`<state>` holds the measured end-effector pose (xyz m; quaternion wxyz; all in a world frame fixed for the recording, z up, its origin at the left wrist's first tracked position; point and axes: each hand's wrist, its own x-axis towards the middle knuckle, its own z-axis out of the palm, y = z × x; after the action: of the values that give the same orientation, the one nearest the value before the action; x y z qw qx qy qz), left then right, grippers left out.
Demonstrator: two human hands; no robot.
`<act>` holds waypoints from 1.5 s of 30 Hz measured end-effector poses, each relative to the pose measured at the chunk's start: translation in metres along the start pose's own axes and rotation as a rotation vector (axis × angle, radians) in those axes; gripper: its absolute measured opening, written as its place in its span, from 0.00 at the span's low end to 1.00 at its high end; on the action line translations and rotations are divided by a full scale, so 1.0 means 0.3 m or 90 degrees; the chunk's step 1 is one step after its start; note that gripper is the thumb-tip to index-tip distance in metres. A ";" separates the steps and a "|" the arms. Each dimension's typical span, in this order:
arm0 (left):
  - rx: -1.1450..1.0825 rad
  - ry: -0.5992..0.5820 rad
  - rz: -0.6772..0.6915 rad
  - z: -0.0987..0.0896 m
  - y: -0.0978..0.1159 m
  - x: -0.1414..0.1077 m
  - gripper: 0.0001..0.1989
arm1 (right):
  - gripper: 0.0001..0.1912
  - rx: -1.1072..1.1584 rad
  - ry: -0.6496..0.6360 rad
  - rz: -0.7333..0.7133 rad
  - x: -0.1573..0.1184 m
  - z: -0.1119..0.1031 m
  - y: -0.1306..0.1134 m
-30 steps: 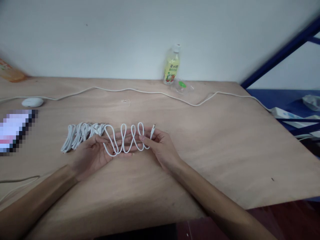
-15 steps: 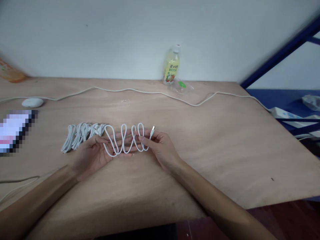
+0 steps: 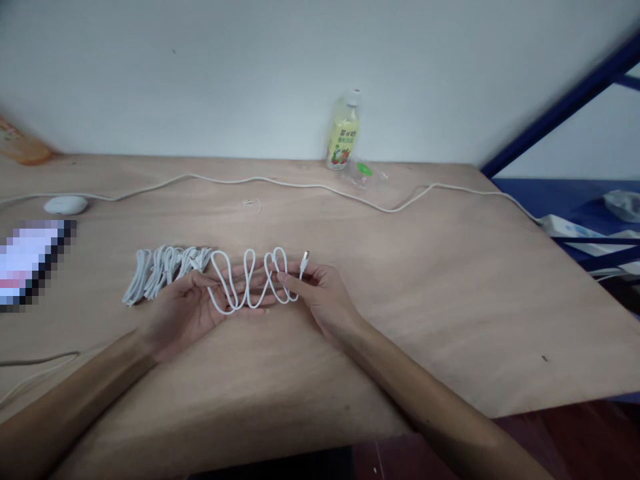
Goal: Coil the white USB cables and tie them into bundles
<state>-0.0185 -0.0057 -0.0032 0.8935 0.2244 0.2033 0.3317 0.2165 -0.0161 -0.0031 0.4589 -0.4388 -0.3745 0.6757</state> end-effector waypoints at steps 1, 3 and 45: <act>0.002 -0.005 -0.002 -0.003 0.000 0.000 0.37 | 0.17 0.000 0.000 -0.002 0.000 0.000 -0.001; 0.008 -0.010 -0.002 -0.005 -0.001 0.001 0.36 | 0.17 0.001 -0.001 -0.006 0.001 0.001 0.000; 0.010 -0.017 0.002 -0.001 -0.004 0.006 0.38 | 0.17 0.000 0.007 -0.019 -0.001 0.001 0.004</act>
<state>-0.0168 -0.0052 -0.0046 0.8937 0.2359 0.1937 0.3289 0.2158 -0.0167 -0.0040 0.4709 -0.4365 -0.3784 0.6667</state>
